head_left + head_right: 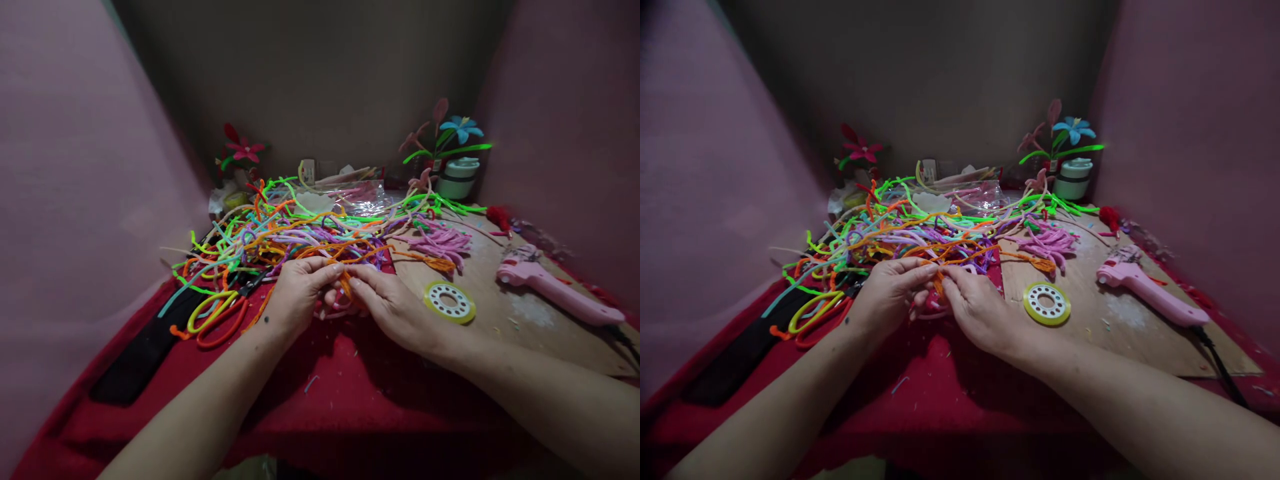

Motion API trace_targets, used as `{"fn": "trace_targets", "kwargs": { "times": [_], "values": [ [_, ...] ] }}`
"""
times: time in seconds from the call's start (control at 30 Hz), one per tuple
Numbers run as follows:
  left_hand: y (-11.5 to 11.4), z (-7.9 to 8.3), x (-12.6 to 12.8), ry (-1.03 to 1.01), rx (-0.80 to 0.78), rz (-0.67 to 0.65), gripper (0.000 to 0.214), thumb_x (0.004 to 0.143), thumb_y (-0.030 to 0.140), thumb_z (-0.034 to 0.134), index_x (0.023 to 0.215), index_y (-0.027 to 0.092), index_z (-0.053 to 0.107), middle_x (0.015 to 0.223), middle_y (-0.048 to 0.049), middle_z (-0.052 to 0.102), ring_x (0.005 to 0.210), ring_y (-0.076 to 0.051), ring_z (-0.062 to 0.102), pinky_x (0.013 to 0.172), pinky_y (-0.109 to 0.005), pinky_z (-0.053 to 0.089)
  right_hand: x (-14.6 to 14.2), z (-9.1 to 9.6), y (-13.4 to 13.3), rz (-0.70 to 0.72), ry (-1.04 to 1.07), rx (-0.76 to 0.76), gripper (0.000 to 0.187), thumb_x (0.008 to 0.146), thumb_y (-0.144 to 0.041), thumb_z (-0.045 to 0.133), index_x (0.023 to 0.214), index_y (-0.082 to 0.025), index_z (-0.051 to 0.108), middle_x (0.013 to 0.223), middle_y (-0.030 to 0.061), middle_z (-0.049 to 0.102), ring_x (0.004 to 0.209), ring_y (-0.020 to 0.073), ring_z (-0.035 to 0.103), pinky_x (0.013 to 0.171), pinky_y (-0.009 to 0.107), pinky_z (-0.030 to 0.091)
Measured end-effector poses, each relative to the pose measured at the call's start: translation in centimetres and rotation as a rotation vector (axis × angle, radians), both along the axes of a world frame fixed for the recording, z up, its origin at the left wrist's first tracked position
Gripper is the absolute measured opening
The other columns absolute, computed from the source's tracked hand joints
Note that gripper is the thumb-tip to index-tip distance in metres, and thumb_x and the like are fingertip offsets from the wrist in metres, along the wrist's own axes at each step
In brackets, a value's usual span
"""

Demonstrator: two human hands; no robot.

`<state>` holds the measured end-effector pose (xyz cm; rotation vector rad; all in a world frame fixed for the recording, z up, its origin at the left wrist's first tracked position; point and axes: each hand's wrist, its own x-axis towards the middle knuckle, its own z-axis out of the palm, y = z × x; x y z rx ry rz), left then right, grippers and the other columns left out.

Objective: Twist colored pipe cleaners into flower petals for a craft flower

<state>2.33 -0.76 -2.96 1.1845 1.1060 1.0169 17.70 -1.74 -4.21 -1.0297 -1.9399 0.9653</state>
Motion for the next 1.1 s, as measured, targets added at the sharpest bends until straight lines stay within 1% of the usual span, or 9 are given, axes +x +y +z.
{"fn": "trace_targets", "kwargs": {
  "times": [0.1, 0.37, 0.47, 0.57, 0.63, 0.73, 0.8, 0.93, 1.1],
  "values": [
    [-0.1, 0.0, 0.0, 0.015, 0.016, 0.029, 0.023, 0.070, 0.035, 0.066, 0.065, 0.013, 0.058, 0.042, 0.0043, 0.049, 0.029, -0.004, 0.037, 0.028, -0.015, 0.030, 0.1, -0.5, 0.1, -0.129, -0.179, 0.149, 0.022, 0.091, -0.023, 0.036, 0.082, -0.016, 0.054, 0.075, 0.0038, 0.060, 0.063, 0.0122, 0.051, 0.059, 0.024, 0.036],
    [0.0, 0.3, 0.0, -0.040, 0.017, 0.084, 0.020, 0.071, 0.031, 0.064, 0.062, 0.014, 0.055, 0.045, 0.0040, 0.050, 0.030, -0.004, 0.035, 0.026, -0.015, 0.028, 0.0, -1.8, 0.0, -0.203, -0.573, 0.425, 0.021, 0.090, -0.020, 0.035, 0.090, -0.014, 0.054, 0.068, 0.0074, 0.062, 0.054, 0.0159, 0.053, 0.051, 0.028, 0.027],
    [0.1, 0.2, 0.1, -0.059, -0.002, 0.090, 0.020, 0.069, 0.030, 0.065, 0.064, 0.014, 0.055, 0.046, 0.0046, 0.050, 0.031, -0.004, 0.037, 0.026, -0.015, 0.028, 0.1, -1.8, -0.1, -0.200, -0.633, 0.442, 0.022, 0.089, -0.018, 0.033, 0.087, -0.014, 0.055, 0.066, 0.0088, 0.062, 0.054, 0.0177, 0.055, 0.049, 0.028, 0.026],
    [-0.1, 0.0, 0.3, -0.105, -0.001, 0.122, 0.019, 0.067, 0.030, 0.067, 0.067, 0.014, 0.057, 0.049, 0.0045, 0.051, 0.032, -0.004, 0.038, 0.027, -0.015, 0.030, -0.1, -1.2, -0.3, -0.185, -0.490, 0.292, 0.021, 0.088, -0.018, 0.034, 0.079, -0.015, 0.053, 0.066, 0.0094, 0.063, 0.055, 0.0170, 0.057, 0.049, 0.027, 0.032],
    [-0.2, -0.1, 0.5, -0.114, 0.007, 0.132, 0.020, 0.067, 0.031, 0.067, 0.067, 0.014, 0.057, 0.047, 0.0049, 0.050, 0.032, -0.004, 0.038, 0.028, -0.016, 0.031, -0.4, -0.7, -0.4, -0.117, -0.290, 0.042, 0.024, 0.088, -0.019, 0.031, 0.075, -0.016, 0.050, 0.062, 0.0071, 0.062, 0.051, 0.0141, 0.057, 0.048, 0.024, 0.038],
    [-0.2, -0.1, 0.5, -0.109, 0.025, 0.121, 0.021, 0.067, 0.032, 0.068, 0.068, 0.014, 0.057, 0.045, 0.0054, 0.049, 0.031, -0.004, 0.038, 0.030, -0.016, 0.031, -0.8, -0.2, -0.4, 0.000, -0.004, -0.347, 0.026, 0.089, -0.019, 0.026, 0.081, -0.017, 0.050, 0.058, 0.0030, 0.061, 0.046, 0.0116, 0.057, 0.044, 0.021, 0.044],
    [-0.1, 0.0, 0.4, -0.113, 0.029, 0.101, 0.021, 0.067, 0.031, 0.069, 0.068, 0.014, 0.057, 0.047, 0.0050, 0.051, 0.032, -0.004, 0.040, 0.030, -0.016, 0.032, -0.7, -0.1, -0.4, 0.038, 0.109, -0.396, 0.024, 0.089, -0.020, 0.029, 0.085, -0.016, 0.052, 0.062, 0.0024, 0.062, 0.049, 0.0117, 0.059, 0.046, 0.022, 0.047],
    [0.1, 0.1, 0.1, -0.046, 0.013, 0.045, 0.022, 0.070, 0.032, 0.066, 0.064, 0.014, 0.055, 0.042, 0.0047, 0.049, 0.032, -0.005, 0.039, 0.030, -0.016, 0.030, -0.1, 0.4, 0.0, 0.111, 0.220, -0.342, 0.027, 0.088, -0.025, 0.037, 0.082, -0.014, 0.061, 0.071, 0.0041, 0.065, 0.060, 0.0117, 0.061, 0.057, 0.023, 0.050],
    [-0.3, 0.3, 0.2, 0.045, 0.014, -0.067, 0.023, 0.075, 0.032, 0.061, 0.061, 0.014, 0.055, 0.041, 0.0035, 0.048, 0.032, -0.007, 0.042, 0.031, -0.017, 0.029, 0.1, 0.4, 0.6, 0.258, 0.361, -0.600, 0.029, 0.086, -0.029, 0.043, 0.076, -0.012, 0.065, 0.069, 0.0056, 0.066, 0.056, 0.0106, 0.059, 0.053, 0.021, 0.047]
  ]
}}
